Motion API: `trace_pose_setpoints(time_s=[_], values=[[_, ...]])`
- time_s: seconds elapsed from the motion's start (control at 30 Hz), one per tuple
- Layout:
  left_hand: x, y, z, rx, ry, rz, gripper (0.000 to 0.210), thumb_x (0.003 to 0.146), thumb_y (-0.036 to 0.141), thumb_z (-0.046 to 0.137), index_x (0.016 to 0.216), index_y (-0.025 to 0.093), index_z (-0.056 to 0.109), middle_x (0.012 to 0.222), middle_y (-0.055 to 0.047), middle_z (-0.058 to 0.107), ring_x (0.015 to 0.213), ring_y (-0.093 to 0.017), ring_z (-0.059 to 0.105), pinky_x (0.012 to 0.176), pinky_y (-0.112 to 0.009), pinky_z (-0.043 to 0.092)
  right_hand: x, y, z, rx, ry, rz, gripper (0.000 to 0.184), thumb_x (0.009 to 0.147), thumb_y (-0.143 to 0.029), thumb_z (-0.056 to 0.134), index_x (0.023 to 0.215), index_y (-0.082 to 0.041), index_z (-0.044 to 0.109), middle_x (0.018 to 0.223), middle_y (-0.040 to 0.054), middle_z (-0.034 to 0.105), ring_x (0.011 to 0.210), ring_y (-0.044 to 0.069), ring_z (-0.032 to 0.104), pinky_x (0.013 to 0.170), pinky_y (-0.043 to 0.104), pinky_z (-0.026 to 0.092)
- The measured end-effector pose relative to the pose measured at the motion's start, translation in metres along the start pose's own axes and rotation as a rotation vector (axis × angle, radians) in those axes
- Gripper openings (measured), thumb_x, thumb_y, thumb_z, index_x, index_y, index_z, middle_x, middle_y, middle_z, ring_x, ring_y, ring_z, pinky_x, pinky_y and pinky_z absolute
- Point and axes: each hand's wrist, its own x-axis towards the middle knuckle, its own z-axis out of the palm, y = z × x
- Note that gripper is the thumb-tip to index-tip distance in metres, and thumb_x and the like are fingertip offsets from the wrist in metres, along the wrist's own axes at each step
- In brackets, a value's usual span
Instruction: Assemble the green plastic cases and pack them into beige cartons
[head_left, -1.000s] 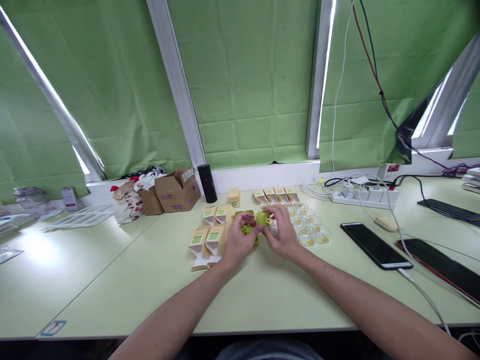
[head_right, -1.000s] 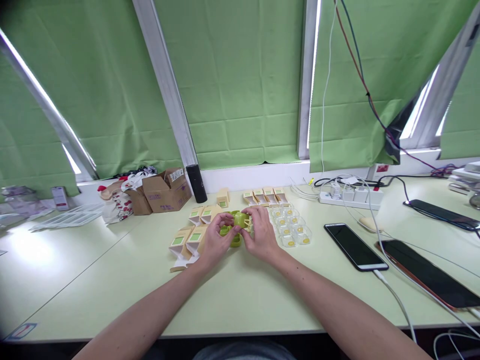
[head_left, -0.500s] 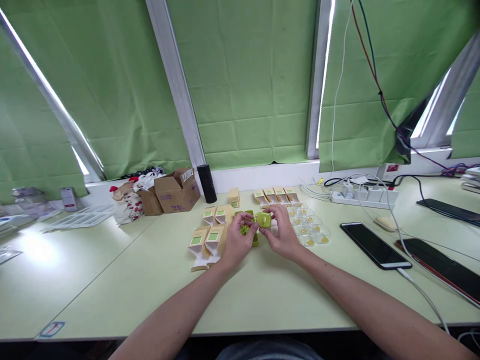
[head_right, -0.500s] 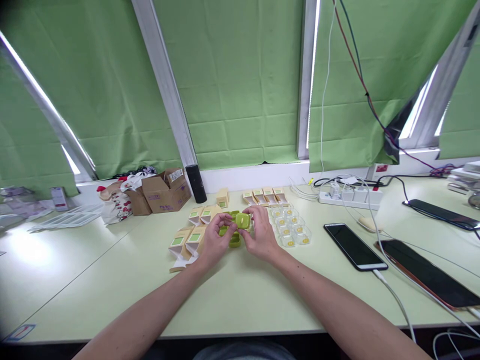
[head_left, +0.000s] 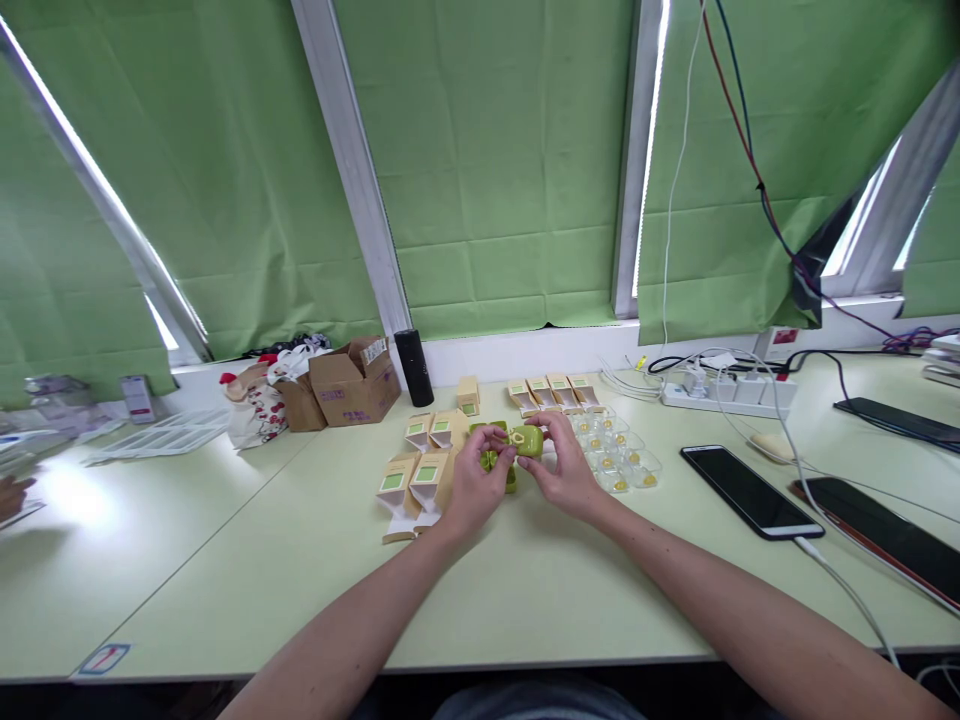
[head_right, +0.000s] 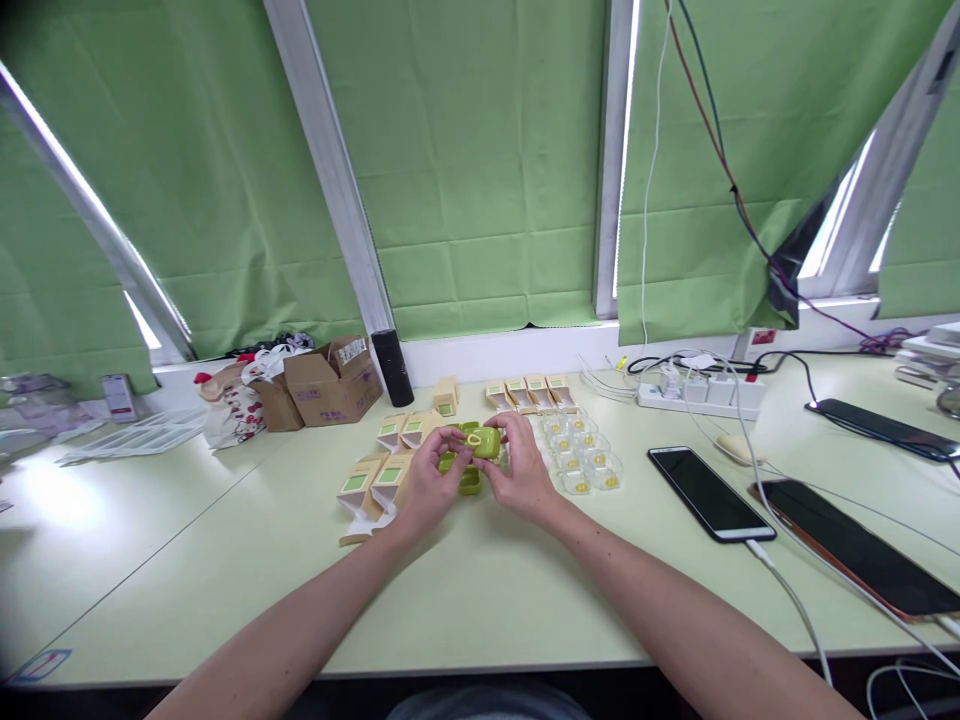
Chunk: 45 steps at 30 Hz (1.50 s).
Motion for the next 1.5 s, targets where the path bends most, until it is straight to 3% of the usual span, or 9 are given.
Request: trace_pose_setpoints(time_s=[0.47,0.93,1.5], values=[[-0.0018,-0.0006,-0.0008,0.130,-0.036,0.059,0.023,0.095,0.024,0.066,0.118,0.023,0.069,0.103,-0.006,0.074,0.095,-0.021,0.070,0.082,-0.032,0.058,-0.0001,0.0043,0.0030,0.129,-0.029,0.012,0.042,0.087,-0.022,0.069,0.128,-0.027,0.061,0.128,0.0102,0.070,0.113,0.029,0.068,0.090,0.047,0.061],[-0.0007,-0.0014,-0.0029,0.136,-0.028,0.088,0.016,0.096,0.029,0.067,0.109,0.022,0.072,0.104,-0.008,0.078,0.098,-0.023,0.073,0.090,-0.037,0.060,-0.0003,0.0057,0.0024,0.104,-0.029,0.031,0.042,0.085,-0.020,0.069,0.126,-0.026,0.064,0.123,0.0091,0.072,0.097,0.025,0.069,0.087,0.045,0.061],[-0.0004,-0.0053,-0.0012,0.081,-0.007,0.023,0.011,0.093,0.029,0.066,0.094,0.021,0.073,0.088,-0.005,0.078,0.082,-0.020,0.074,0.075,-0.031,0.059,-0.0021,0.0046,0.0011,0.082,-0.067,-0.054,0.040,0.088,-0.017,0.069,0.127,-0.025,0.065,0.120,0.0092,0.073,0.087,0.022,0.068,0.078,0.040,0.062]])
